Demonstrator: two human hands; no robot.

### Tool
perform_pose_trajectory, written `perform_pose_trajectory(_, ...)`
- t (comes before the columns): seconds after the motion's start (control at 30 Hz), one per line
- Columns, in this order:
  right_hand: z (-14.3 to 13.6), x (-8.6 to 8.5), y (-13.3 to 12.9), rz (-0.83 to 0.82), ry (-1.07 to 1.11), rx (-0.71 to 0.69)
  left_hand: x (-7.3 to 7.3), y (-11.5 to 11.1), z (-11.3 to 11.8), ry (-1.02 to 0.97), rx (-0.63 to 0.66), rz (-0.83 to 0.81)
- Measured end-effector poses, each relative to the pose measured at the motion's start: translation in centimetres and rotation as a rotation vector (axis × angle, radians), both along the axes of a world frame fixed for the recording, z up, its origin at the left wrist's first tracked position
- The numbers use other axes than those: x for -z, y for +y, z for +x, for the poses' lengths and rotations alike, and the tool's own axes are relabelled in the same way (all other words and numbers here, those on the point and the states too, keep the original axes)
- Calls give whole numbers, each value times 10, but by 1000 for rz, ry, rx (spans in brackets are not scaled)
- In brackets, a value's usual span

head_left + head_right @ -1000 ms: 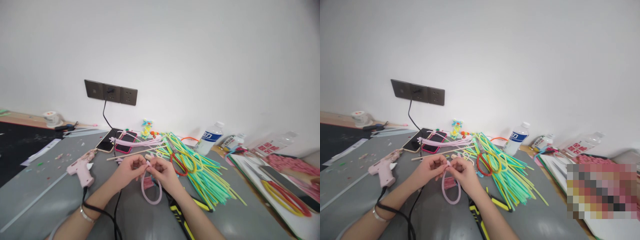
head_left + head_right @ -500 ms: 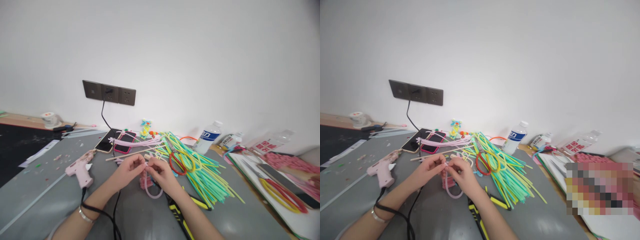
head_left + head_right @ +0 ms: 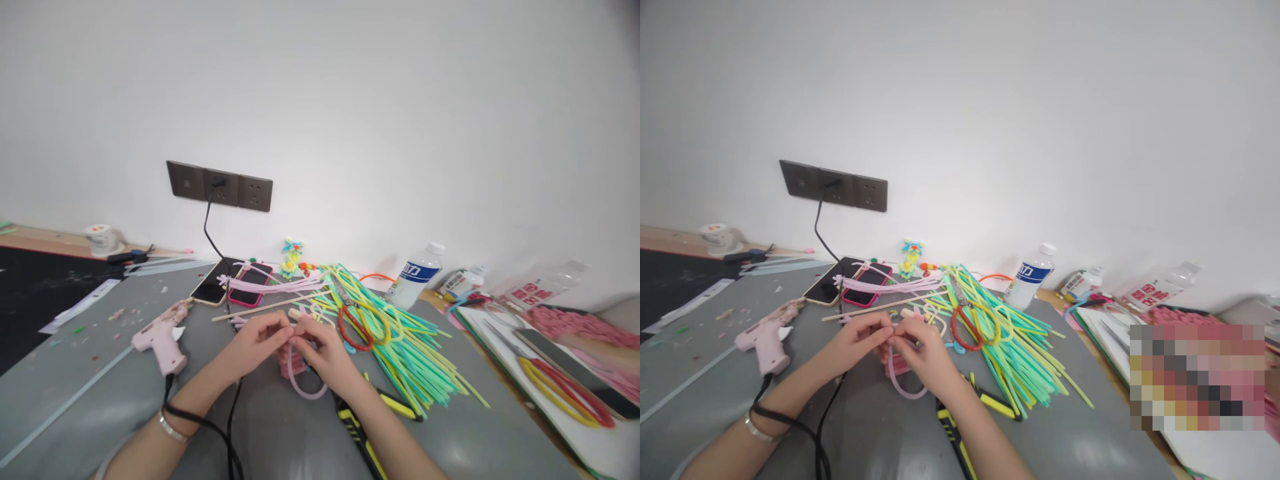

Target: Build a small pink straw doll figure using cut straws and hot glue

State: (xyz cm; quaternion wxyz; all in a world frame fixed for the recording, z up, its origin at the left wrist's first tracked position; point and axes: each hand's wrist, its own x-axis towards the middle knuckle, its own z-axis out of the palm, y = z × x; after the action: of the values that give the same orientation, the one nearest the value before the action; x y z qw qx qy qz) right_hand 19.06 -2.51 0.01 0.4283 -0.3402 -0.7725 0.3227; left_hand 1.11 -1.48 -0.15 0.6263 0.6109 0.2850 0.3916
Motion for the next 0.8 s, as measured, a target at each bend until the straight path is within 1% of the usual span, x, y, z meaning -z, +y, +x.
perform_pose_trajectory(0.1,0,-1,-1,-87,33,-1,-1,-1,0,-2,12,-2)
perform_pose_trajectory(0.2,0,-1,-3,-211,95,-13,-3,-2,1,-18,2,-26)
perform_pose_trajectory(0.27,1,-1,-3,-263,125,-26,-5,-3,1,-46,-11,-46)
perform_pose_trajectory(0.4,1,-3,-4,-274,145,-37,-5,-3,1,-55,-21,-8)
perform_pose_trajectory(0.6,0,-4,-6,-342,173,-60,0,-2,-1,-3,-103,62)
perform_pose_trajectory(0.7,-1,-4,-5,-314,166,-43,0,-2,-1,43,-126,120)
perform_pose_trajectory(0.8,-1,-4,-4,-297,146,-16,-1,-1,-3,124,-156,221)
